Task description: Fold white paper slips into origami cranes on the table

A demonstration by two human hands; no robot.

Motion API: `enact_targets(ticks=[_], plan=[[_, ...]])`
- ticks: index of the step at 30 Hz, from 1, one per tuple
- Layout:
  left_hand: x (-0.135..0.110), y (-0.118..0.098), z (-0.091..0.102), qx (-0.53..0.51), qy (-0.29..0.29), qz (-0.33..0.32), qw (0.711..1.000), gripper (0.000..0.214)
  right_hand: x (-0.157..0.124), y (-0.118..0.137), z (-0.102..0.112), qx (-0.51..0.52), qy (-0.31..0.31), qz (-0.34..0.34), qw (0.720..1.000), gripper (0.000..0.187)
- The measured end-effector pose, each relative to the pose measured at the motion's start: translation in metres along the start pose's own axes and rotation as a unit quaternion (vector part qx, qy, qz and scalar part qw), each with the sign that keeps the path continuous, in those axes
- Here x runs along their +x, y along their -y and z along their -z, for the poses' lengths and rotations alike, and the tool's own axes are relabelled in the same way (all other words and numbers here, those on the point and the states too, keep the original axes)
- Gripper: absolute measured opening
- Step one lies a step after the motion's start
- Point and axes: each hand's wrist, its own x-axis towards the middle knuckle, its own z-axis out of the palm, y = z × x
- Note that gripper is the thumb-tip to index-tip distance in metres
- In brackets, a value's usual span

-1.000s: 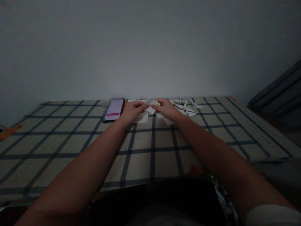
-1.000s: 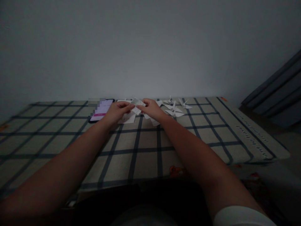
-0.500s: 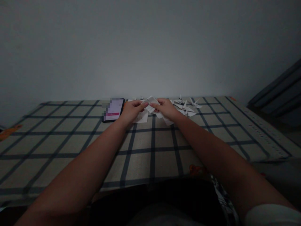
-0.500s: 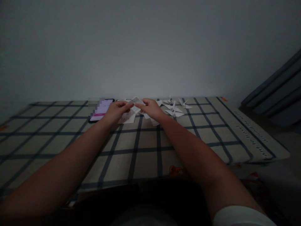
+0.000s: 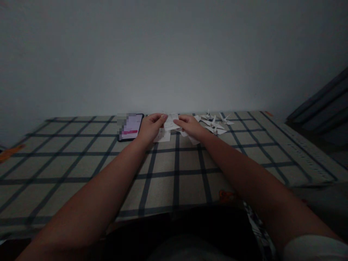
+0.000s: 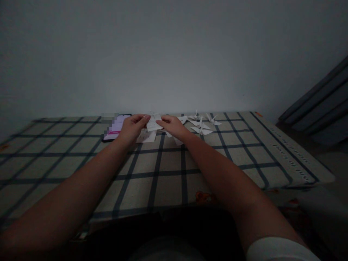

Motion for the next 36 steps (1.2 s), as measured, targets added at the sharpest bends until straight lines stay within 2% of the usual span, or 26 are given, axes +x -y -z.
enact_targets(ticks=[6, 13, 19, 22, 26, 32, 36], plan=[[-0.001, -0.004, 0.002, 0.094, 0.066, -0.038, 0.993, 0.041, 0.000, 0.002, 0.000, 0.038, -0.019, 0.004, 0.999, 0.030], [-0.004, -0.009, 0.002, 0.150, 0.078, -0.073, 0.983, 0.036, 0.001, -0.001, 0.000, 0.077, -0.017, -0.012, 0.997, 0.031], [-0.005, -0.010, 0.001, 0.155, 0.081, -0.075, 0.982, 0.037, 0.002, -0.001, 0.001, 0.040, -0.025, -0.016, 0.999, 0.028], [-0.006, -0.012, 0.002, 0.150, 0.086, -0.076, 0.982, 0.036, 0.002, -0.003, 0.001, 0.040, -0.006, -0.009, 0.999, 0.028], [-0.006, -0.012, 0.001, 0.108, 0.081, -0.046, 0.990, 0.033, 0.002, -0.004, 0.001, 0.023, 0.007, 0.004, 1.000, 0.028], [-0.004, -0.005, -0.006, -0.019, 0.031, 0.049, 0.998, 0.039, 0.009, -0.005, -0.003, 0.011, -0.052, 0.007, 0.999, 0.029], [-0.005, -0.005, -0.007, -0.013, 0.023, 0.054, 0.998, 0.043, 0.008, -0.005, -0.002, 0.036, -0.059, -0.017, 0.997, 0.031]])
